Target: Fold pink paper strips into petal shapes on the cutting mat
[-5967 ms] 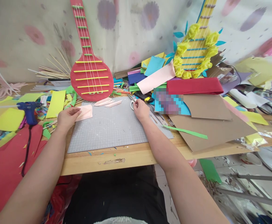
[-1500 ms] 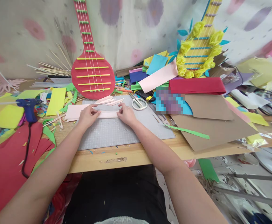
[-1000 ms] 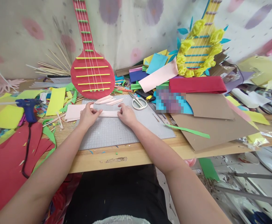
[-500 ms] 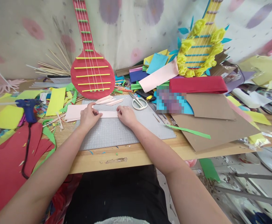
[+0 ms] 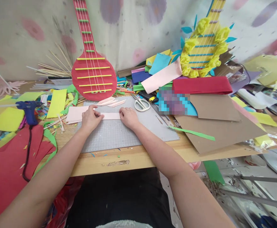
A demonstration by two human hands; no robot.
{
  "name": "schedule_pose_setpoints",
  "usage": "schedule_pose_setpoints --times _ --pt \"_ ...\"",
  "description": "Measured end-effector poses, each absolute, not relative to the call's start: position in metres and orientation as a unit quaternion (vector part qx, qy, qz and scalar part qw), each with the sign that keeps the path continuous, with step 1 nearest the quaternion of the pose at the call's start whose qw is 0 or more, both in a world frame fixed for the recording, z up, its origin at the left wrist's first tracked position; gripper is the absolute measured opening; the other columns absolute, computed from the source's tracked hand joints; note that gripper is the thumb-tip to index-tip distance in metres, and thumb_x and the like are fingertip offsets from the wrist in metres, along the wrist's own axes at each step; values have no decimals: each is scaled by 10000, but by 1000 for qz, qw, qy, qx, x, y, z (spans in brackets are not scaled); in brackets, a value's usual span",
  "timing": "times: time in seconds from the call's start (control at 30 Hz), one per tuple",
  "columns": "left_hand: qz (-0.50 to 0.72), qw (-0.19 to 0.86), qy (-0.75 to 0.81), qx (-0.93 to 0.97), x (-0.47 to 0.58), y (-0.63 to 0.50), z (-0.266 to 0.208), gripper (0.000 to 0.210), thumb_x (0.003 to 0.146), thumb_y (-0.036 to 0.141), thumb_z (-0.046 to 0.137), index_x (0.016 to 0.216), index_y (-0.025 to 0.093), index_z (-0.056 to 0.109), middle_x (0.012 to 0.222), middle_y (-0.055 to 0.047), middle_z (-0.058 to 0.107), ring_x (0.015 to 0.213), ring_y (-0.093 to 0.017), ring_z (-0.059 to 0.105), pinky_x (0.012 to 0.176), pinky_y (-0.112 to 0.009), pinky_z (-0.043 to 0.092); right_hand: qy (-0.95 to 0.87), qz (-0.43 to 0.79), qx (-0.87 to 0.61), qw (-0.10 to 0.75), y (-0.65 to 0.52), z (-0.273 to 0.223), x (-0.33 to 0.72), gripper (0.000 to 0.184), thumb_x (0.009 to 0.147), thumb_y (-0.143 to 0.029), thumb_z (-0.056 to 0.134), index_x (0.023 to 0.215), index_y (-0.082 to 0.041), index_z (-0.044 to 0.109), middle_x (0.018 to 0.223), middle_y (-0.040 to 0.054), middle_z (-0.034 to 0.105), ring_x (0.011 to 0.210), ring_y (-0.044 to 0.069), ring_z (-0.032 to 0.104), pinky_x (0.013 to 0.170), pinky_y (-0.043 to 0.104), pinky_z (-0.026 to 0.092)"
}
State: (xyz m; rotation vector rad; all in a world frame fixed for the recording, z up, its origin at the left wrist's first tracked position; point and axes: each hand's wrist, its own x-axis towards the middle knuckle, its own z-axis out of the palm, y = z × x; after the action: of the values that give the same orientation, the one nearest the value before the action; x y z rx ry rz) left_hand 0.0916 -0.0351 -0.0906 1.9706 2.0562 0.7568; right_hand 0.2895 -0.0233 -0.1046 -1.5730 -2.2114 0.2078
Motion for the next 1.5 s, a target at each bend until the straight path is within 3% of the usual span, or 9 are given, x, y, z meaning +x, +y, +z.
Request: schedule_pose_setpoints --times 0.2,0.43,0.67,0.77,1.03,1.3,1.5 --pt "221 12 658 720 94 -35 -95 169 762 251 570 900 273 665 1051 -72 551 1081 -273 433 917 -405 338 -805 45 -561 187 -24 -105 288 226 877 -221 411 974 -195 614 892 69 640 831 197 525 747 300 356" --pt "214 -14 623 753 95 -36 -99 224 790 249 520 919 302 695 1064 -68 519 1081 -265 415 957 -424 305 -805 22 -567 171 -27 -103 287 241 883 -231 409 986 -195 623 930 92 614 867 208 521 758 309 360" --pt "220 -20 621 752 99 -38 -100 259 708 442 625 901 277 678 1108 -67 517 1123 -277 405 1002 -429 260 -789 -44 -583 190 -37 -97 270 459 860 -525 408 951 -132 627 1002 154 561 992 284 462 820 387 367" --pt "224 -15 624 749 100 -38 -100 279 694 455 632 902 274 675 1109 -68 521 1122 -276 412 1005 -424 257 -785 -68 -587 187 -40 -97 264 497 812 -563 465 957 -111 612 1024 171 543 1011 306 440 835 417 355" --pt "223 -3 628 745 100 -37 -102 241 730 442 606 897 278 661 1100 -65 523 1129 -272 408 1014 -433 238 -783 -59 -596 171 -40 -99 262 419 792 -472 513 991 -109 574 1031 168 534 1010 306 431 832 417 344" --pt "213 17 644 735 101 -37 -101 281 696 464 647 914 288 649 1100 -68 515 1132 -276 406 1010 -434 245 -788 -32 -591 168 -44 -97 272 269 776 -257 506 996 -125 587 1023 159 527 995 296 426 827 409 352" --pt "210 33 646 733 101 -36 -100 280 690 460 650 912 289 649 1103 -62 519 1137 -277 406 1013 -435 245 -766 -1 -609 203 -37 -99 286 309 746 -120 465 1027 -153 588 1053 143 542 995 280 449 846 403 364"
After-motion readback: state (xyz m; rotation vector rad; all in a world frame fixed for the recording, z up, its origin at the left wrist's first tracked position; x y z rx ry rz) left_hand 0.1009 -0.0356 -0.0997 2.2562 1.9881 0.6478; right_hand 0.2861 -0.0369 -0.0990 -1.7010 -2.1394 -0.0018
